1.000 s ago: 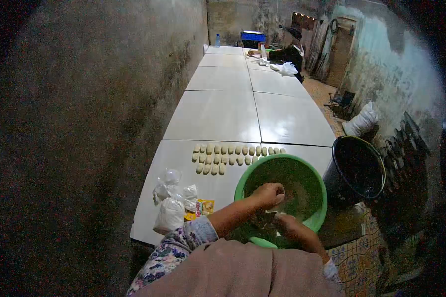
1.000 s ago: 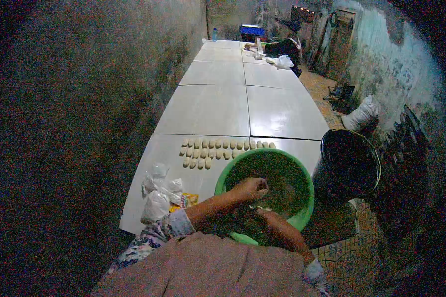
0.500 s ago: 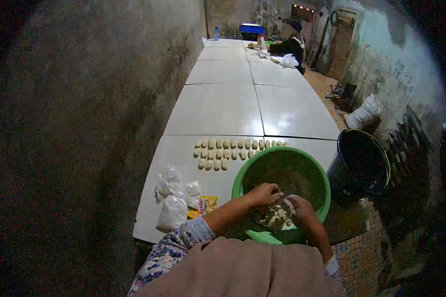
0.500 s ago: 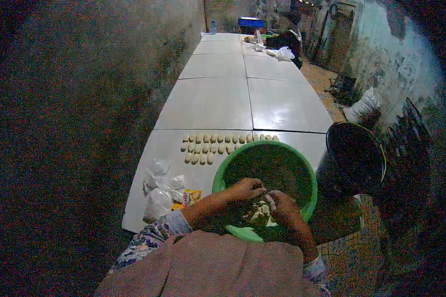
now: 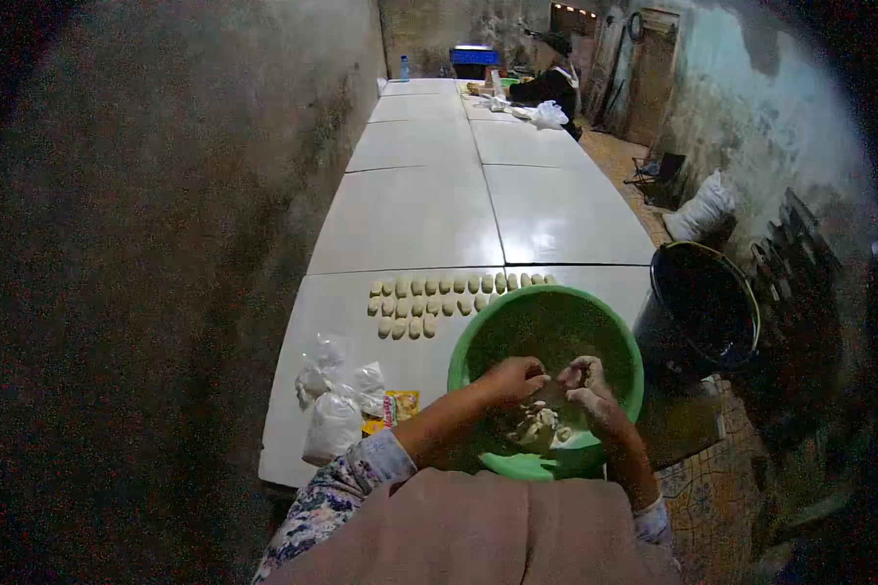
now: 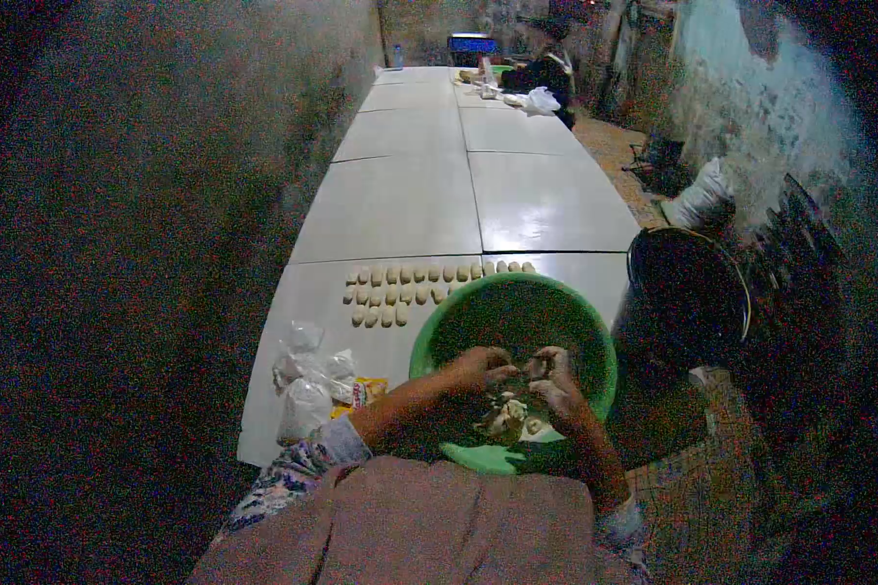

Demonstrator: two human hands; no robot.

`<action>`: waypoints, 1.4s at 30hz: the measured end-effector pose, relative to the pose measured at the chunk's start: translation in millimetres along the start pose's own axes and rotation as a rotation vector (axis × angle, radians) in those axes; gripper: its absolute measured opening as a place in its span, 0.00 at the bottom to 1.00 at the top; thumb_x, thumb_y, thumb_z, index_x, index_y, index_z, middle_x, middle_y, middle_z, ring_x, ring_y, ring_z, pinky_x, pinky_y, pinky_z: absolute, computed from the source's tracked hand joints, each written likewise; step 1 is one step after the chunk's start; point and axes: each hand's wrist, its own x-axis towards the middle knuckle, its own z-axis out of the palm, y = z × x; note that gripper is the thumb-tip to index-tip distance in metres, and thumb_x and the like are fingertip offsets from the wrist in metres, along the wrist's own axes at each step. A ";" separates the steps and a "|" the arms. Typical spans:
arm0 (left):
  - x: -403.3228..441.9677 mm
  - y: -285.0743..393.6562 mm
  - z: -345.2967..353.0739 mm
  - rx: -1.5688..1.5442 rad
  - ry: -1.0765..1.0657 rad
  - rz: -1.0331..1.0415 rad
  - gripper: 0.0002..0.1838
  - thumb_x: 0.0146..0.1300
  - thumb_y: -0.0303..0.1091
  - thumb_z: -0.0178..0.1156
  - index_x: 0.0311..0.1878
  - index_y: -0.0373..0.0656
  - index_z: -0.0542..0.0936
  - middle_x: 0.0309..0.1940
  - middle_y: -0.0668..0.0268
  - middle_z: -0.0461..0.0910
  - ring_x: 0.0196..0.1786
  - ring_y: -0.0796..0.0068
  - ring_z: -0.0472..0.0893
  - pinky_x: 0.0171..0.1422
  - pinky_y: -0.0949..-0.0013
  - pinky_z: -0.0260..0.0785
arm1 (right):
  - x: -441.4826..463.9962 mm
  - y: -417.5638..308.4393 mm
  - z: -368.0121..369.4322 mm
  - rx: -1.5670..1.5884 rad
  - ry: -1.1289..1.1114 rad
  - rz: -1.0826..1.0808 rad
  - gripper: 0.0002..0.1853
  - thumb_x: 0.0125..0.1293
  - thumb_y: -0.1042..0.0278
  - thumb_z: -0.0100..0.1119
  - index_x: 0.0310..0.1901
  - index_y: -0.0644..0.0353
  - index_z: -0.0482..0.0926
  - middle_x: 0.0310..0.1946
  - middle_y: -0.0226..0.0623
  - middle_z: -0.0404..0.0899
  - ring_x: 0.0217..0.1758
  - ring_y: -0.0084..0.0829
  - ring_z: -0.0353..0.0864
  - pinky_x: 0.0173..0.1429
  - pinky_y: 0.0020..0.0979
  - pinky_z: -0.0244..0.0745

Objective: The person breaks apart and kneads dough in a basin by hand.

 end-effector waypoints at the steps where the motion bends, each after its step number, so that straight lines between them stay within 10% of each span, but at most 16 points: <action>1: 0.5 0.3 0.4 -0.002 -0.014 0.008 0.16 0.59 0.42 0.54 0.40 0.38 0.75 0.35 0.53 0.77 0.38 0.58 0.77 0.42 0.60 0.67 | -2.0 -0.6 -2.2 -0.003 0.015 0.005 0.18 0.56 0.79 0.48 0.48 0.62 0.59 0.41 0.37 0.67 0.46 0.29 0.66 0.53 0.30 0.62; 4: -3.2 13.3 -4.6 0.073 0.029 0.004 0.13 0.58 0.41 0.56 0.38 0.40 0.75 0.29 0.60 0.78 0.32 0.71 0.76 0.37 0.66 0.68 | -2.1 -21.8 4.4 0.154 -0.013 0.010 0.21 0.55 0.87 0.40 0.51 0.61 0.59 0.41 0.38 0.70 0.45 0.27 0.72 0.49 0.28 0.69; 14: -12.7 27.9 -8.3 -0.156 0.002 0.140 0.17 0.53 0.34 0.60 0.47 0.43 0.72 0.40 0.60 0.75 0.43 0.70 0.75 0.50 0.68 0.66 | 1.4 -1.0 4.4 -0.355 0.084 -0.032 0.05 0.56 0.74 0.51 0.32 0.64 0.75 0.30 0.43 0.74 0.36 0.39 0.75 0.43 0.32 0.69; 22: -9.1 34.2 -9.6 -0.002 0.041 0.452 0.19 0.47 0.28 0.63 0.46 0.45 0.75 0.36 0.64 0.75 0.36 0.73 0.73 0.41 0.71 0.67 | 1.0 -6.1 0.1 -0.225 -0.001 0.181 0.08 0.61 0.68 0.50 0.35 0.64 0.76 0.28 0.38 0.77 0.30 0.28 0.75 0.35 0.31 0.69; 42: -17.4 42.4 -12.0 -0.054 -0.079 0.209 0.15 0.49 0.32 0.64 0.42 0.40 0.76 0.38 0.59 0.79 0.41 0.69 0.77 0.47 0.66 0.69 | -4.8 -14.6 5.5 -0.198 0.043 0.222 0.10 0.57 0.65 0.56 0.31 0.65 0.77 0.26 0.39 0.78 0.28 0.26 0.75 0.35 0.30 0.70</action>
